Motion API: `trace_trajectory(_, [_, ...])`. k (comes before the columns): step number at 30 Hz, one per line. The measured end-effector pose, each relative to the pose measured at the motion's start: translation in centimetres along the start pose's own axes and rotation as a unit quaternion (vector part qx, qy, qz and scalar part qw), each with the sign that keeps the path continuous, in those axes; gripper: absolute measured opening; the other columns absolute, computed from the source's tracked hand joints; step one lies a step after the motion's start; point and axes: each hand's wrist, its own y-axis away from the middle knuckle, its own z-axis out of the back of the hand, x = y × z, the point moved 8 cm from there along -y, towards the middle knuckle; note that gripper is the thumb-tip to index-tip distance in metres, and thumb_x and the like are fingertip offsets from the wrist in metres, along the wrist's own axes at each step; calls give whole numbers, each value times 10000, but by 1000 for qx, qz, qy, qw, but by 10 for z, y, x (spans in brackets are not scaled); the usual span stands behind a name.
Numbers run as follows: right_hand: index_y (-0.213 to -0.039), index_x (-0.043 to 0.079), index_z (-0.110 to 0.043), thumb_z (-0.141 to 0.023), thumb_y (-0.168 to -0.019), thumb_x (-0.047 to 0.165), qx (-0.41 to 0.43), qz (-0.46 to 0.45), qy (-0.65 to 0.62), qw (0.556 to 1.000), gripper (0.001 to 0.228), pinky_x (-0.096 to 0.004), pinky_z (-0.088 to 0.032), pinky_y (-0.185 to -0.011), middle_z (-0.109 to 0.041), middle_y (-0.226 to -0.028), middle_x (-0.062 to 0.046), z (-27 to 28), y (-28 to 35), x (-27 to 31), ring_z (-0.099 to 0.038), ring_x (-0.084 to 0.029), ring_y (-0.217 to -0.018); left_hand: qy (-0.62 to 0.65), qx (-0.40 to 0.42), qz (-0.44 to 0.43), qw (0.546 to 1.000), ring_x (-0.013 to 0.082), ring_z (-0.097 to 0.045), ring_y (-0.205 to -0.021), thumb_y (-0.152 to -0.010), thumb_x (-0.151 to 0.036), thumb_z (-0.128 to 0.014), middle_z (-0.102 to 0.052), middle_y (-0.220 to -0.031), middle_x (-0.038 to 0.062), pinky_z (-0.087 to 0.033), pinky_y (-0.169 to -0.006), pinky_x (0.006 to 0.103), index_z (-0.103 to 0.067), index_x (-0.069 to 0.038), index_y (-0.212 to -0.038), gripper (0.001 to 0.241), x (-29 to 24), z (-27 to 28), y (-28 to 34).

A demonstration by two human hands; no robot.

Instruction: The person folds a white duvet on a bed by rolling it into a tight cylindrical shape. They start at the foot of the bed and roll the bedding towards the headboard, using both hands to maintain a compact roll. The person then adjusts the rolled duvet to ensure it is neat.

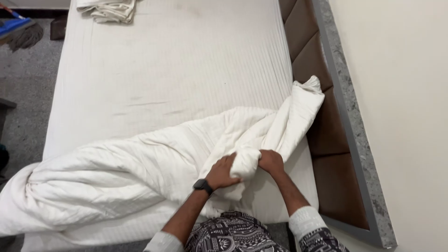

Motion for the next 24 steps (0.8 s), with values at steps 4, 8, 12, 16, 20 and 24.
trace_trajectory(4, [-864,144,-692,-538,-852,491,7,9,38,999,380,-460,-554,-772,-752,-865,-110,-1,-16,8,-740,-350,-918,-25,-28,14,999,470,-508,-1353,-755,-621,-722,-438,-1514,218,-495,-1065,581,-241,-122,-1625,1112,-18,-10,-41])
trace_trajectory(8, [-1034,112,-682,-543,-863,537,58,26,84,994,478,-486,-554,-866,-742,-1031,-152,2,-4,11,-711,-361,-1060,-84,-5,67,994,457,-645,-1136,-802,-534,-707,-569,-1241,203,-567,-906,558,-267,-92,-1516,948,22,-65,-83])
trace_trajectory(12, [-1069,160,-638,-714,-763,551,24,156,120,980,503,-496,-547,-917,-687,-1011,-95,-2,2,-12,-690,-339,-1064,-27,34,39,998,485,-699,-1031,-861,-409,-652,-678,-1078,250,-567,-826,600,-423,-59,-1280,592,20,-79,-73])
trace_trajectory(16, [-1060,193,-677,-757,-705,528,23,164,116,979,494,-513,-546,-963,-728,-1087,-85,30,3,-53,-691,-343,-1117,-5,51,15,999,469,-707,-996,-854,-390,-647,-702,-1038,246,-569,-812,577,-455,-89,-1207,503,-12,-73,-45])
trace_trajectory(20, [-1470,263,-492,-693,-813,431,35,86,178,980,708,-582,-265,-1255,-532,-1509,-103,15,-17,-120,-461,-336,-1452,57,68,-16,996,494,-681,-1037,-818,-399,-634,-695,-1037,256,-545,-846,587,-456,-144,-1182,479,-35,-64,-31])
trace_trajectory(24, [-849,125,-645,-497,-785,378,-42,77,60,994,301,-500,-486,-940,-650,-875,-154,54,-17,-81,-666,-389,-959,122,59,-20,991,575,-610,-1152,-807,-370,-657,-660,-1135,390,-492,-965,658,-461,-34,-1396,706,-42,-41,-17])
